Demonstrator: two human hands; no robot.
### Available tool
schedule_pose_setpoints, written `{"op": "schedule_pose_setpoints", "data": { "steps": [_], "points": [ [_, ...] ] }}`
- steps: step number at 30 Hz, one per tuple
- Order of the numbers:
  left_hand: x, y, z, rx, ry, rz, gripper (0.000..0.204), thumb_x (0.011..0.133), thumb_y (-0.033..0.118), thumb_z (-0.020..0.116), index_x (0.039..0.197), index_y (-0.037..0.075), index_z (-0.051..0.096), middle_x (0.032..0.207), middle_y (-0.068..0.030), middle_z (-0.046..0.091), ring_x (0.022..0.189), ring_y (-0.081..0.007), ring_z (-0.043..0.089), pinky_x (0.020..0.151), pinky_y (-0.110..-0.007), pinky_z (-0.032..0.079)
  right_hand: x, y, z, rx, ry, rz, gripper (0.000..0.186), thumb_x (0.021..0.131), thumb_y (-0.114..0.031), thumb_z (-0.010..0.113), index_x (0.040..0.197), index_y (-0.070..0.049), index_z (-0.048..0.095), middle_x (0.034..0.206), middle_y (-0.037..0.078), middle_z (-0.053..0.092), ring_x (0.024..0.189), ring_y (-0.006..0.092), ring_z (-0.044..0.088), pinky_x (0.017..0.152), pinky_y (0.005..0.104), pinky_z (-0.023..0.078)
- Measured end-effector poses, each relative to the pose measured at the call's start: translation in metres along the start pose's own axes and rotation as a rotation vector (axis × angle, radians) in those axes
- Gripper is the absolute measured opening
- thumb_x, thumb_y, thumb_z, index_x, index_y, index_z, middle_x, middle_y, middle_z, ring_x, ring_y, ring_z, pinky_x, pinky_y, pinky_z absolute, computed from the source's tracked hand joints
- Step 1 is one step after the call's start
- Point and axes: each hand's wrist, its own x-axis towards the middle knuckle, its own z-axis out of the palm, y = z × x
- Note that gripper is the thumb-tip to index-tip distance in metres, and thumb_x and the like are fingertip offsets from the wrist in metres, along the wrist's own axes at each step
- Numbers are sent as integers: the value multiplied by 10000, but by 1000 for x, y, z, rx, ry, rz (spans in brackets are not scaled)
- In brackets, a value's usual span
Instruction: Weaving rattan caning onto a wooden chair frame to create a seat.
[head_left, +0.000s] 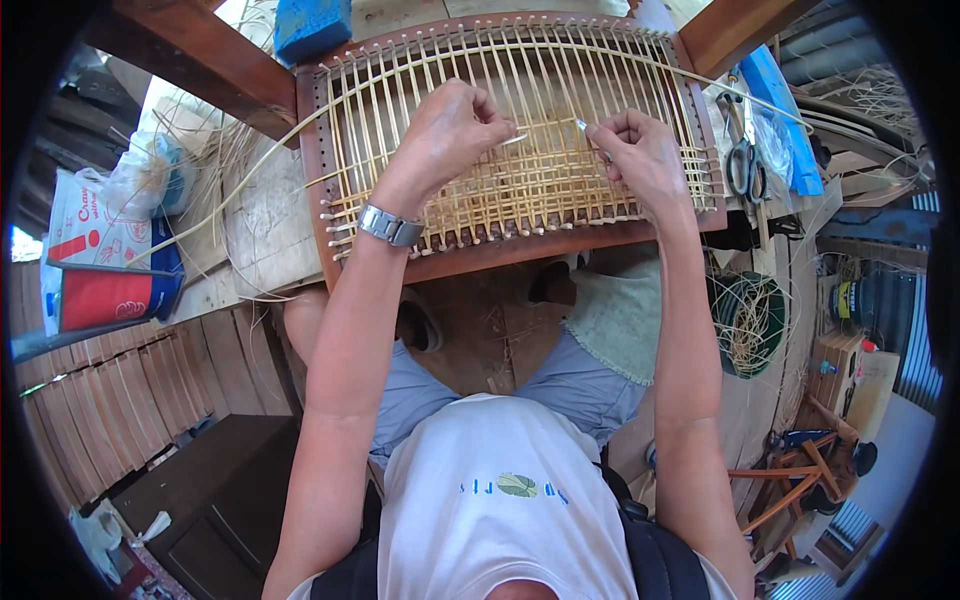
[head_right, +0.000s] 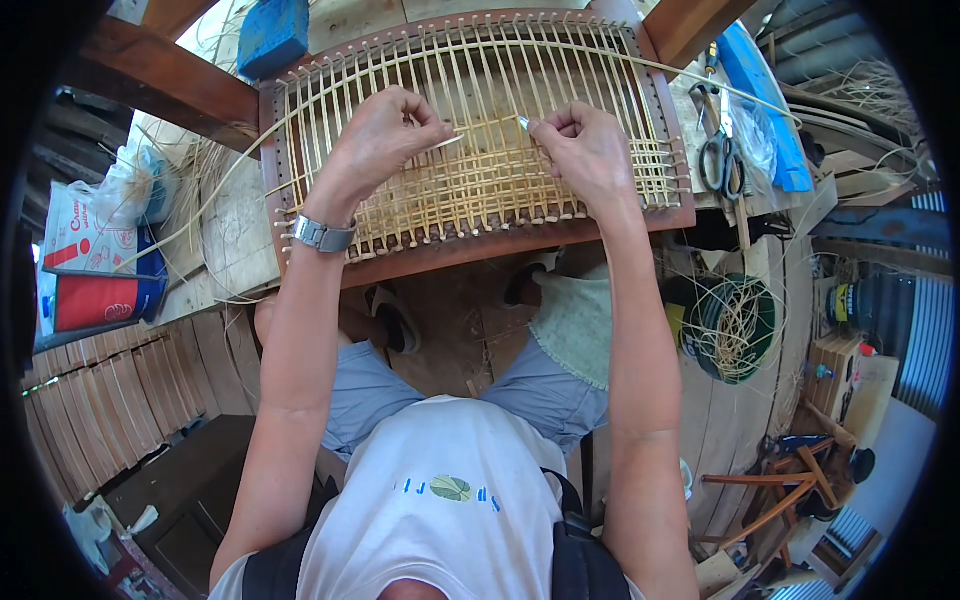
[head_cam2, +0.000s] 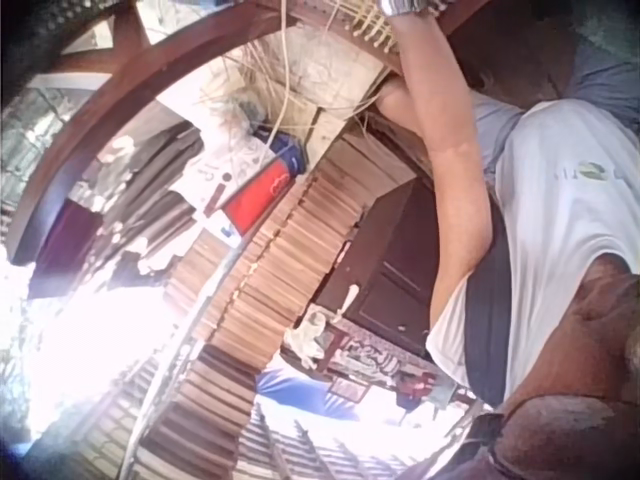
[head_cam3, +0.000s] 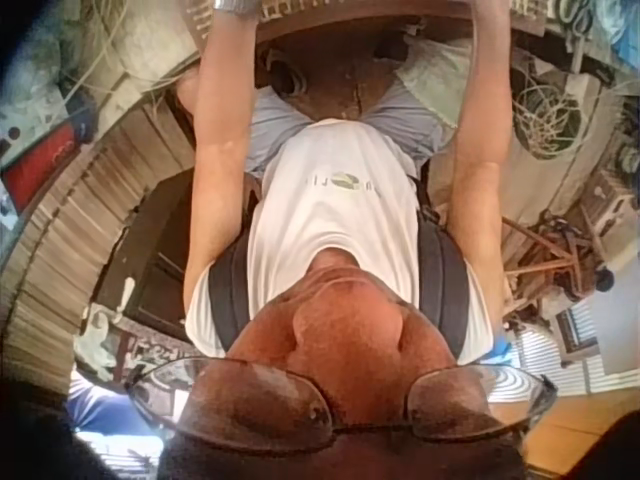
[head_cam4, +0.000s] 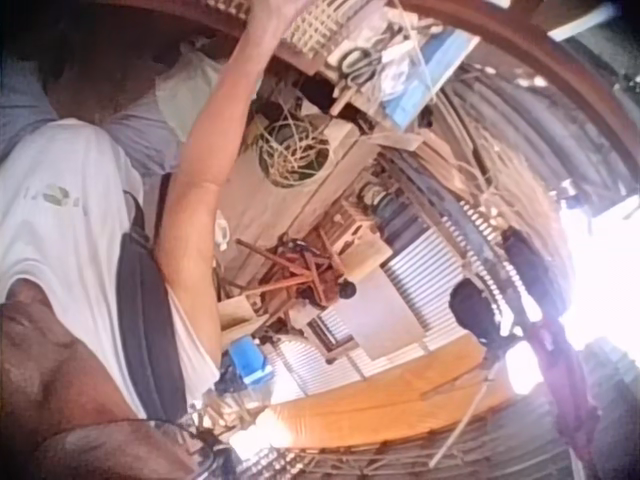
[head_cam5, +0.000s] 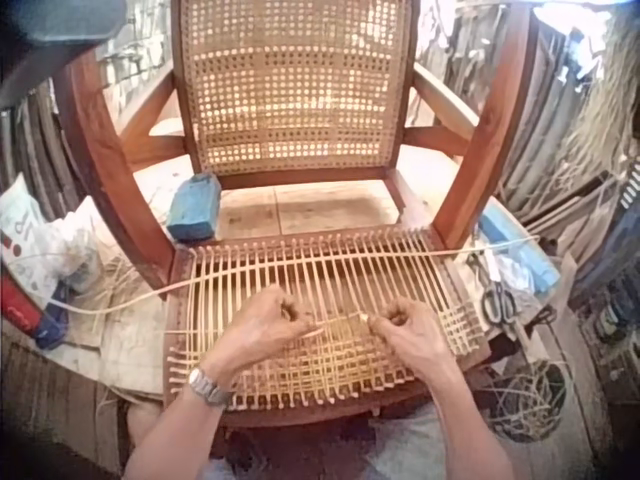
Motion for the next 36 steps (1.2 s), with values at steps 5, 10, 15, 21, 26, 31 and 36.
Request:
{"op": "schedule_pose_setpoints", "data": {
  "steps": [5,10,15,21,26,31,36],
  "points": [
    [2,-3,1,-64,50,112,203,759,166,737,690,-17,683,644,-115,653,592,-166,611,587,-319,485,3,7,-2,92,20,13,222,902,-217,731,879,-15,641,689,4,604,555,48,529,494,206,416],
    [11,11,23,188,121,118,313,783,248,826,754,-43,715,742,-164,652,681,-247,628,673,-388,502,-4,7,7,-391,211,-299,239,899,-215,718,868,12,651,677,48,629,602,108,603,544,293,478],
    [5,6,16,181,228,238,247,770,177,813,707,-42,718,640,-191,663,608,-272,661,708,-387,548,4,12,-3,-503,213,-269,231,900,-211,723,882,10,661,679,42,626,596,85,573,536,272,458],
    [4,9,4,114,94,117,194,760,148,722,719,-42,723,685,-180,697,653,-242,696,683,-370,560,2,14,-12,41,37,-35,217,908,-199,722,904,7,656,699,4,601,564,48,500,510,219,412],
    [12,18,14,56,52,61,190,759,116,772,724,-60,710,687,-196,679,650,-276,679,699,-383,556,3,16,-8,-29,54,-46,233,902,-209,727,899,13,655,704,13,607,574,48,513,513,231,418],
    [14,23,22,183,87,45,243,773,132,825,708,-67,701,896,-238,644,885,-324,650,839,-423,519,-8,6,-14,-653,291,-301,254,895,-264,689,935,-14,669,812,145,699,746,316,684,694,418,520],
    [8,12,11,108,76,110,220,750,160,720,696,-52,699,625,-184,659,599,-281,672,689,-391,548,-11,4,-17,-642,362,-194,245,901,-262,663,950,-22,675,895,198,714,861,390,692,761,469,518]
  ]
}}
